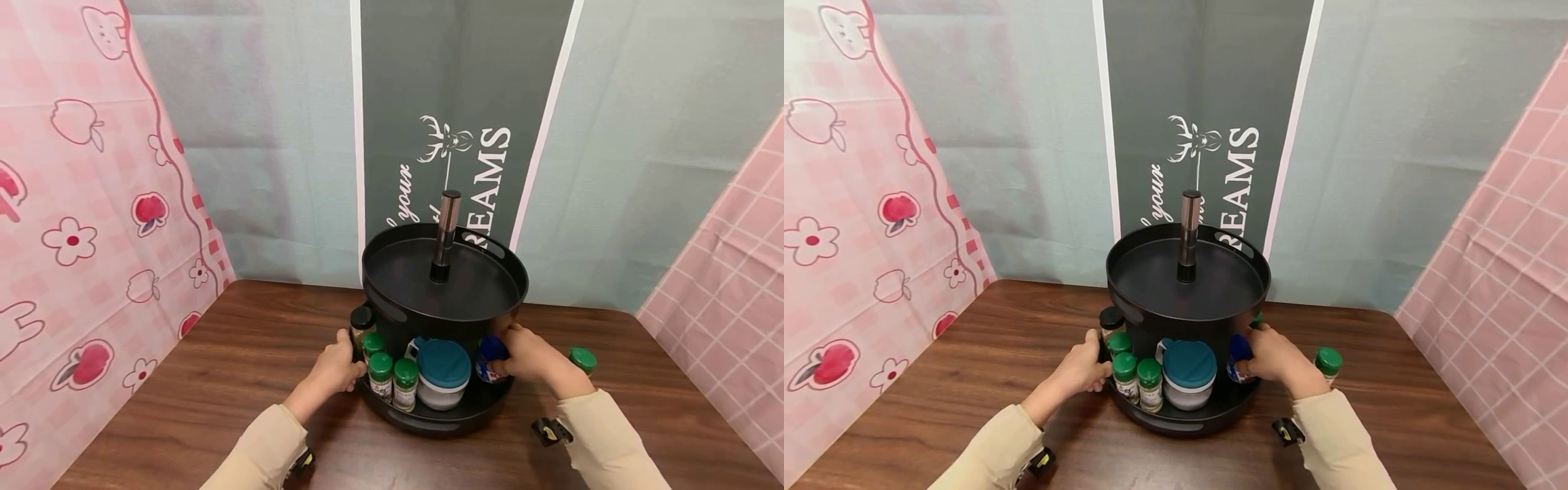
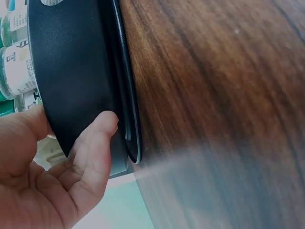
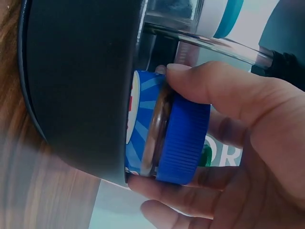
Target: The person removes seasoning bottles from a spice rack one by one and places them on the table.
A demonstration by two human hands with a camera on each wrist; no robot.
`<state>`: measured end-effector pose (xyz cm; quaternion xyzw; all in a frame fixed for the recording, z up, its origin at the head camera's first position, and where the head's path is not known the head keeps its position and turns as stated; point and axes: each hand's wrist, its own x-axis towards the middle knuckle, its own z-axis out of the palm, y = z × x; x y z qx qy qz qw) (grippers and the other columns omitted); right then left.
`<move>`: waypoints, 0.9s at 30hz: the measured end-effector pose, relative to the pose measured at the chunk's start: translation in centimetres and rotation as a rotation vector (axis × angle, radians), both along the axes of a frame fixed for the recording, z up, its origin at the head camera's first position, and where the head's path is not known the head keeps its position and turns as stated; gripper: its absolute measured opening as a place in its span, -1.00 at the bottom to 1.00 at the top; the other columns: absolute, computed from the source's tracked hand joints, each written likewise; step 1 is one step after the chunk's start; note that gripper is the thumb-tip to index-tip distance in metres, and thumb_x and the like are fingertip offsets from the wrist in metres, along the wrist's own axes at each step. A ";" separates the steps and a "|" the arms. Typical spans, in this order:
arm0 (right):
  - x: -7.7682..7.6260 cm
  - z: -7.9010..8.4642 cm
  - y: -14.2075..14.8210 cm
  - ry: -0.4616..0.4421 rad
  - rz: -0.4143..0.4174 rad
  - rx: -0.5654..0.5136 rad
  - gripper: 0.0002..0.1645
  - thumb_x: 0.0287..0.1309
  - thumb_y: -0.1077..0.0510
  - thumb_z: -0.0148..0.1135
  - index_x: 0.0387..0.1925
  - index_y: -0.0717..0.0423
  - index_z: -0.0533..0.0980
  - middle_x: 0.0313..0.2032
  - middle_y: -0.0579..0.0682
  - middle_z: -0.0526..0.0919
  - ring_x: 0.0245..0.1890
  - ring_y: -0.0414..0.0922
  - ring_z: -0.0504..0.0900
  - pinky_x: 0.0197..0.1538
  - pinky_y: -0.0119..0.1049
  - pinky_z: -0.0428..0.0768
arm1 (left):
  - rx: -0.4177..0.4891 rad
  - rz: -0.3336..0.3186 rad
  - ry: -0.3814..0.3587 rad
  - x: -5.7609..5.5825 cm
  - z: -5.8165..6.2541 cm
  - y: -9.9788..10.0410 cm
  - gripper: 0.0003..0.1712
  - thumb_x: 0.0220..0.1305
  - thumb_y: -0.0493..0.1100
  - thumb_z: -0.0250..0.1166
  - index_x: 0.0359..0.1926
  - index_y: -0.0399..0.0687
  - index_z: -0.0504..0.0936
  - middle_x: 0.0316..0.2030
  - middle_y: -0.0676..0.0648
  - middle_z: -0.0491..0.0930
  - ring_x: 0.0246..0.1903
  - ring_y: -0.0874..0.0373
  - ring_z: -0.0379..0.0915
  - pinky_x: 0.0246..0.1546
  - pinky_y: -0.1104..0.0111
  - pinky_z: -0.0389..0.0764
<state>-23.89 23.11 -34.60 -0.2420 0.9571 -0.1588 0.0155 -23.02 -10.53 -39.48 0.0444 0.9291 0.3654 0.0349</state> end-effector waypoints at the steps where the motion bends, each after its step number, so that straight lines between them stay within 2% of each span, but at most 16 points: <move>1: 0.0 0.0 0.0 -0.001 -0.005 0.004 -0.36 -0.22 0.07 0.34 -0.07 0.36 0.46 -0.14 0.34 0.46 -0.22 0.11 0.50 -0.21 0.06 0.54 | 0.001 -0.002 -0.001 0.0 0.0 0.0 -0.30 0.01 -0.27 0.23 0.10 -0.42 0.07 -0.81 -0.07 0.46 -0.83 0.15 0.39 -0.70 0.33 0.45; 6: 0.0 -0.2 0.0 0.003 -0.012 0.013 -0.38 -0.20 0.06 0.35 -0.08 0.36 0.47 -0.14 0.33 0.46 -0.22 0.11 0.50 -0.21 0.06 0.54 | -0.004 0.002 0.001 0.0 0.0 0.1 -0.30 0.01 -0.27 0.23 0.10 -0.42 0.08 -0.81 -0.07 0.46 -0.83 0.15 0.39 -0.69 0.33 0.45; 15: 0.0 -0.4 0.3 0.043 -0.009 0.007 -0.43 -0.19 0.06 0.35 -0.15 0.35 0.49 -0.26 0.21 0.48 -0.30 0.05 0.51 -0.28 0.01 0.56 | 0.005 0.007 0.001 0.2 0.2 0.2 -0.32 0.00 -0.27 0.23 0.09 -0.41 0.09 -0.81 -0.08 0.47 -0.83 0.15 0.40 -0.70 0.33 0.45; 27: 0.0 -0.5 0.3 0.051 -0.012 0.002 -0.45 -0.19 0.05 0.35 -0.16 0.35 0.50 -0.27 0.21 0.47 -0.34 0.03 0.51 -0.31 0.00 0.56 | 0.005 0.006 0.015 0.0 0.0 0.1 -0.32 -0.01 -0.27 0.24 0.07 -0.41 0.10 -0.82 -0.05 0.45 -0.84 0.16 0.38 -0.70 0.32 0.44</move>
